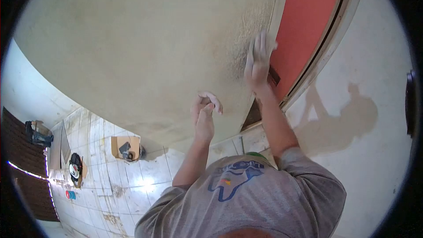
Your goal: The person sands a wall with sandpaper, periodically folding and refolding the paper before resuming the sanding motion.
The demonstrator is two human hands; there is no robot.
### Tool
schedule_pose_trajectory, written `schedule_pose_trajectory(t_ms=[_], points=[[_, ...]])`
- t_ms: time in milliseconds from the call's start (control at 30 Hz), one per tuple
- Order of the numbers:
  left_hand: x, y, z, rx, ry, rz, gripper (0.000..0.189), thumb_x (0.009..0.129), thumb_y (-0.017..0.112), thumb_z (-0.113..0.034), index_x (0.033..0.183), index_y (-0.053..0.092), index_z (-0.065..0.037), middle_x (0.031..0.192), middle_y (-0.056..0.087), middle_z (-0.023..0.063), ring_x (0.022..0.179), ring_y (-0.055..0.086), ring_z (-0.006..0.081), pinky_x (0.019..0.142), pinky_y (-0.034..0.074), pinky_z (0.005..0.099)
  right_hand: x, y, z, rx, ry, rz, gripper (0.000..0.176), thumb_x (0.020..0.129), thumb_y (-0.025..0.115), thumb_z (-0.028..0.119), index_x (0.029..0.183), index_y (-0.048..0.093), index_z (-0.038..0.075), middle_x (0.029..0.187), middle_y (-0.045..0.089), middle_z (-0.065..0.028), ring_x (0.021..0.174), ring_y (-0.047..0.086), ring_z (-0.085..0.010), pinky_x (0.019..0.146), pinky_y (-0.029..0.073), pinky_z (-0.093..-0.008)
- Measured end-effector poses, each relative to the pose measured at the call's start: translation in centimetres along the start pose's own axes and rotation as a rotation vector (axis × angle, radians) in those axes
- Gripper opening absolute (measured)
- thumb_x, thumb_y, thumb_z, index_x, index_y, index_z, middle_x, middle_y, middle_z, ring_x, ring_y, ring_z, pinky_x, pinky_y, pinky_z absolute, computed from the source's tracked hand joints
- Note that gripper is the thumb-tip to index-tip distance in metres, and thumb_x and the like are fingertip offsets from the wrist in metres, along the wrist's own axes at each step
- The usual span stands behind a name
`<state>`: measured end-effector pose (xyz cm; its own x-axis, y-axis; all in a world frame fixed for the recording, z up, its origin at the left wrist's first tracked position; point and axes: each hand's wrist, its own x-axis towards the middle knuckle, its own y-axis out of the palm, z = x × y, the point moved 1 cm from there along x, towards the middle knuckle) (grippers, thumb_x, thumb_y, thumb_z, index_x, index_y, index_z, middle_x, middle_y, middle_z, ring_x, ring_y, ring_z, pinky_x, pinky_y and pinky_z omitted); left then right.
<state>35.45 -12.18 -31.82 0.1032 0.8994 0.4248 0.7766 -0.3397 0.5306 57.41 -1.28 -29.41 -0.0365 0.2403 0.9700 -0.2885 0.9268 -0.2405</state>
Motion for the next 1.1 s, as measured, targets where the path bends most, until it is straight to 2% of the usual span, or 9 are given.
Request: schedule_pose_trajectory(t_ms=[133, 233, 400, 467, 533, 667, 867, 900, 1100], points=[[-0.5, 0.6, 0.1, 0.005, 0.011, 0.022, 0.015, 0.095, 0.054, -0.009, 0.108, 0.055, -0.002, 0.080, 0.057, 0.0062, 0.071, 0.056, 0.0154, 0.067, 0.048, 0.0307, 14.4, -3.0, -0.3, 0.232, -0.115, -0.195, 0.039, 0.104, 0.046, 0.008, 0.139, 0.059, -0.003, 0.156, 0.049, -0.0202, 0.149, 0.041, -0.0379, 0.123, 0.030, -0.0511], [-0.1, 1.0, 0.6, 0.156, -0.130, -0.056, 0.013, 0.095, 0.054, -0.012, 0.105, 0.057, -0.004, 0.080, 0.058, 0.0058, 0.071, 0.056, 0.0151, 0.068, 0.048, 0.0309, 17.6, -3.4, -0.3, 0.470, -0.112, -0.114, 0.039, 0.107, 0.046, 0.009, 0.142, 0.059, -0.001, 0.161, 0.043, -0.0213, 0.153, 0.035, -0.0380, 0.122, 0.034, -0.0440], [-1.8, 0.5, 2.0, 0.278, -0.249, -0.116, 0.012, 0.095, 0.054, -0.013, 0.104, 0.060, -0.006, 0.079, 0.059, 0.0043, 0.073, 0.057, 0.0142, 0.070, 0.048, 0.0304, 3.7, 1.5, -1.1, 0.525, -0.013, -0.130, 0.041, 0.103, 0.051, 0.003, 0.142, 0.062, 0.008, 0.154, 0.051, -0.0248, 0.147, 0.043, -0.0421, 0.122, 0.032, -0.0486], [-2.4, 0.5, 2.5, 0.298, -0.249, -0.141, 0.013, 0.096, 0.055, -0.013, 0.105, 0.060, -0.006, 0.079, 0.059, 0.0038, 0.073, 0.058, 0.0141, 0.071, 0.047, 0.0302, -5.9, 2.4, -1.1, 0.316, 0.083, 0.135, 0.043, 0.103, 0.051, 0.003, 0.146, 0.058, 0.004, 0.154, 0.049, -0.0261, 0.149, 0.041, -0.0416, 0.123, 0.032, -0.0473], [-3.8, -0.1, 3.2, 0.365, -0.269, -0.180, 0.012, 0.096, 0.056, -0.013, 0.104, 0.061, -0.006, 0.079, 0.060, 0.0035, 0.073, 0.058, 0.0141, 0.070, 0.047, 0.0301, -15.1, 3.9, -0.9, 0.548, 0.284, 0.283, 0.044, 0.106, 0.045, 0.009, 0.148, 0.054, -0.002, 0.156, 0.046, -0.0276, 0.149, 0.037, -0.0451, 0.123, 0.030, -0.0495], [-5.4, 0.2, 2.8, 0.393, -0.355, -0.250, 0.006, 0.099, 0.058, -0.011, 0.099, 0.059, -0.005, 0.083, 0.060, 0.0013, 0.075, 0.057, 0.0108, 0.067, 0.046, 0.0284, -17.6, 2.0, -0.4, 0.503, 0.218, 0.324, 0.046, 0.105, 0.044, 0.010, 0.149, 0.053, 0.000, 0.157, 0.045, -0.0273, 0.150, 0.035, -0.0486, 0.124, 0.024, -0.0538], [-7.3, 2.6, 6.0, 0.421, -0.420, -0.232, 0.010, 0.099, 0.060, -0.012, 0.106, 0.059, -0.004, 0.086, 0.059, 0.0013, 0.080, 0.058, 0.0102, 0.070, 0.048, 0.0268, 1.7, 2.6, 0.5, 0.513, -0.005, -0.121, 0.049, 0.106, 0.042, 0.011, 0.154, 0.048, 0.005, 0.158, 0.046, -0.0260, 0.150, 0.035, -0.0497, 0.123, 0.022, -0.0596], [-7.4, 2.8, 6.5, 0.410, -0.442, -0.189, 0.011, 0.100, 0.059, -0.012, 0.107, 0.060, -0.004, 0.086, 0.059, 0.0018, 0.080, 0.059, 0.0109, 0.071, 0.048, 0.0271, 6.3, 2.5, 0.5, 0.548, -0.002, -0.282, 0.047, 0.110, 0.037, 0.023, 0.149, 0.055, 0.004, 0.155, 0.048, -0.0245, 0.147, 0.039, -0.0488, 0.120, 0.025, -0.0627], [-5.8, 3.3, 4.9, 0.591, -0.451, 0.160, 0.031, 0.106, 0.055, -0.031, 0.118, 0.060, -0.002, 0.095, 0.062, 0.0063, 0.087, 0.061, 0.0166, 0.080, 0.050, 0.0327, 16.4, -3.0, -0.2, 0.588, 0.021, -0.140, 0.054, 0.108, 0.042, 0.032, 0.149, 0.052, -0.002, 0.157, 0.047, -0.0241, 0.150, 0.039, -0.0411, 0.123, 0.025, -0.0572]])
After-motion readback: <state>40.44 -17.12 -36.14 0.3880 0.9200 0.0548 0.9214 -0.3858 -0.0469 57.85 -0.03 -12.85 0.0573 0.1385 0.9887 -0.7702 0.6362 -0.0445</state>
